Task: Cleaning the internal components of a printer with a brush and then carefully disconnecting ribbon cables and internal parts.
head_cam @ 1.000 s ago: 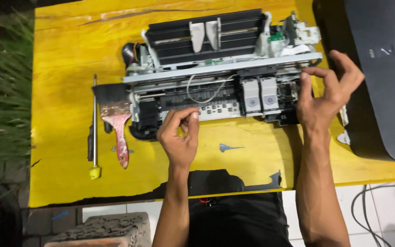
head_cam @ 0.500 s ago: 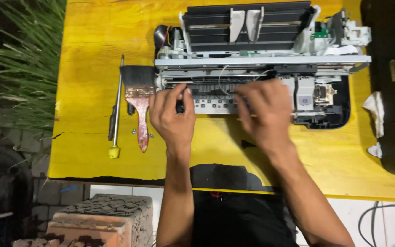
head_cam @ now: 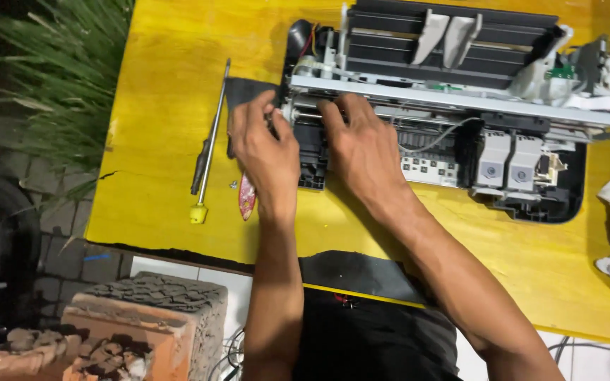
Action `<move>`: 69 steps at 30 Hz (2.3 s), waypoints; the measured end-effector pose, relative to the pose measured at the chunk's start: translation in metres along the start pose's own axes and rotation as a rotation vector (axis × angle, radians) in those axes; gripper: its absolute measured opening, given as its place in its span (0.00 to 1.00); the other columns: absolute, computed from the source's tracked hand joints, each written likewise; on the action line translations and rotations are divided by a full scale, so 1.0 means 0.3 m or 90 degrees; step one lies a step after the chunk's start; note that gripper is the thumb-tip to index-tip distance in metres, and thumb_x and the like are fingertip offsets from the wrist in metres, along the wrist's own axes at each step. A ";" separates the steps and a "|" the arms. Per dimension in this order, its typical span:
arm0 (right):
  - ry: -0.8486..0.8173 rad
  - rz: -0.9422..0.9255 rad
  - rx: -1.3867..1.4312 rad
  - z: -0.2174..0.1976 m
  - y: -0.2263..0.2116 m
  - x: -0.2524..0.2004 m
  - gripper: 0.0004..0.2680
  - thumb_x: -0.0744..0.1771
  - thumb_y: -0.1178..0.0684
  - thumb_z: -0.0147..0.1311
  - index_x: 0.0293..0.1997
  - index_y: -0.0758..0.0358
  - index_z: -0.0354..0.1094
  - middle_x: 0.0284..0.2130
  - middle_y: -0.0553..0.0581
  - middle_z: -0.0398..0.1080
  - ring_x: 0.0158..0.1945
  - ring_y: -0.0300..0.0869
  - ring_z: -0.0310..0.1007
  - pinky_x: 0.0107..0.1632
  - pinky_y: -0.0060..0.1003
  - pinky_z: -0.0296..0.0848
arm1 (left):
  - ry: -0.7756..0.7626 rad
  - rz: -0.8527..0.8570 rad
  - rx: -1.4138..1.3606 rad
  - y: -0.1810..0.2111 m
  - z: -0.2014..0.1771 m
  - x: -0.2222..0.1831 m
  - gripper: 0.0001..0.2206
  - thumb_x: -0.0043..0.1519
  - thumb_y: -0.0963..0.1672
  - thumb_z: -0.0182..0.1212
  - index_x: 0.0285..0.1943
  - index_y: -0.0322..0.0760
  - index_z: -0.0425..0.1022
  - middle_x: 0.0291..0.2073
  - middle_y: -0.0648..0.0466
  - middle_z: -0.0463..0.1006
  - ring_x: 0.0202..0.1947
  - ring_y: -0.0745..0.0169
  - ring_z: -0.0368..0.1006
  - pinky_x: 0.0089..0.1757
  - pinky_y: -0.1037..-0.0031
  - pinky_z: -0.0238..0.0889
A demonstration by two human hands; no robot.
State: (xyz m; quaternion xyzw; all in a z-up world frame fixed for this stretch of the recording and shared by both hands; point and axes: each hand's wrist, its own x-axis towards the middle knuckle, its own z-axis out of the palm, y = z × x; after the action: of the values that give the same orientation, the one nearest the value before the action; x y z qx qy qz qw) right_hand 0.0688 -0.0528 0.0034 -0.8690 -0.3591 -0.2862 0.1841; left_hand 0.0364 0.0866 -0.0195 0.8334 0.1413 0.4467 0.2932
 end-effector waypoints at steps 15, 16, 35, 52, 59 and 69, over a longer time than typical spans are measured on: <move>0.025 -0.017 -0.094 0.148 0.004 0.025 0.01 0.70 0.55 0.56 0.43 0.54 0.71 0.29 0.48 0.63 0.29 0.43 0.75 0.26 0.37 0.74 | -0.104 -0.123 -0.122 -0.055 0.025 0.015 0.09 0.60 0.37 0.64 0.45 0.45 0.82 0.35 0.56 0.75 0.36 0.61 0.76 0.39 0.73 0.71; 0.033 -0.015 -0.098 0.150 0.001 0.027 0.00 0.70 0.54 0.57 0.42 0.54 0.71 0.29 0.48 0.63 0.28 0.42 0.74 0.26 0.36 0.73 | -0.109 -0.131 -0.130 -0.055 0.024 0.020 0.10 0.60 0.36 0.64 0.44 0.45 0.82 0.35 0.57 0.75 0.36 0.62 0.76 0.39 0.73 0.71; 0.061 0.038 -0.051 0.146 -0.023 0.035 0.01 0.69 0.53 0.59 0.40 0.53 0.72 0.26 0.48 0.63 0.29 0.42 0.73 0.26 0.35 0.73 | -0.124 -0.145 -0.164 -0.050 0.019 0.030 0.09 0.60 0.38 0.67 0.43 0.48 0.82 0.35 0.58 0.76 0.39 0.62 0.77 0.39 0.74 0.70; -0.002 0.074 0.061 0.034 -0.008 0.022 0.01 0.71 0.58 0.56 0.43 0.56 0.71 0.32 0.51 0.64 0.28 0.45 0.73 0.28 0.40 0.74 | -0.206 0.037 -0.222 -0.008 -0.076 0.056 0.09 0.59 0.37 0.67 0.46 0.39 0.80 0.43 0.49 0.74 0.48 0.50 0.68 0.51 0.57 0.59; -0.049 0.067 0.174 0.001 0.025 0.018 0.06 0.71 0.54 0.56 0.52 0.56 0.70 0.31 0.53 0.65 0.28 0.51 0.75 0.29 0.45 0.74 | -0.240 0.046 -0.261 -0.045 -0.046 0.024 0.03 0.64 0.41 0.66 0.43 0.46 0.83 0.37 0.55 0.78 0.42 0.55 0.71 0.46 0.63 0.61; -0.041 0.100 0.196 0.003 0.114 -0.057 0.01 0.70 0.53 0.61 0.43 0.50 0.75 0.32 0.51 0.65 0.30 0.54 0.74 0.33 0.45 0.73 | -0.245 0.043 -0.323 -0.003 -0.028 0.013 0.04 0.65 0.39 0.61 0.39 0.40 0.80 0.33 0.53 0.75 0.40 0.53 0.72 0.47 0.62 0.63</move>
State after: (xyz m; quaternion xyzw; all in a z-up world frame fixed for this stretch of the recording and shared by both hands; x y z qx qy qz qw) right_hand 0.0842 -0.0841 -0.0119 -0.8647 -0.3356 -0.1844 0.3252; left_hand 0.0316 0.0923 -0.0138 0.8072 -0.0600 0.3113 0.4979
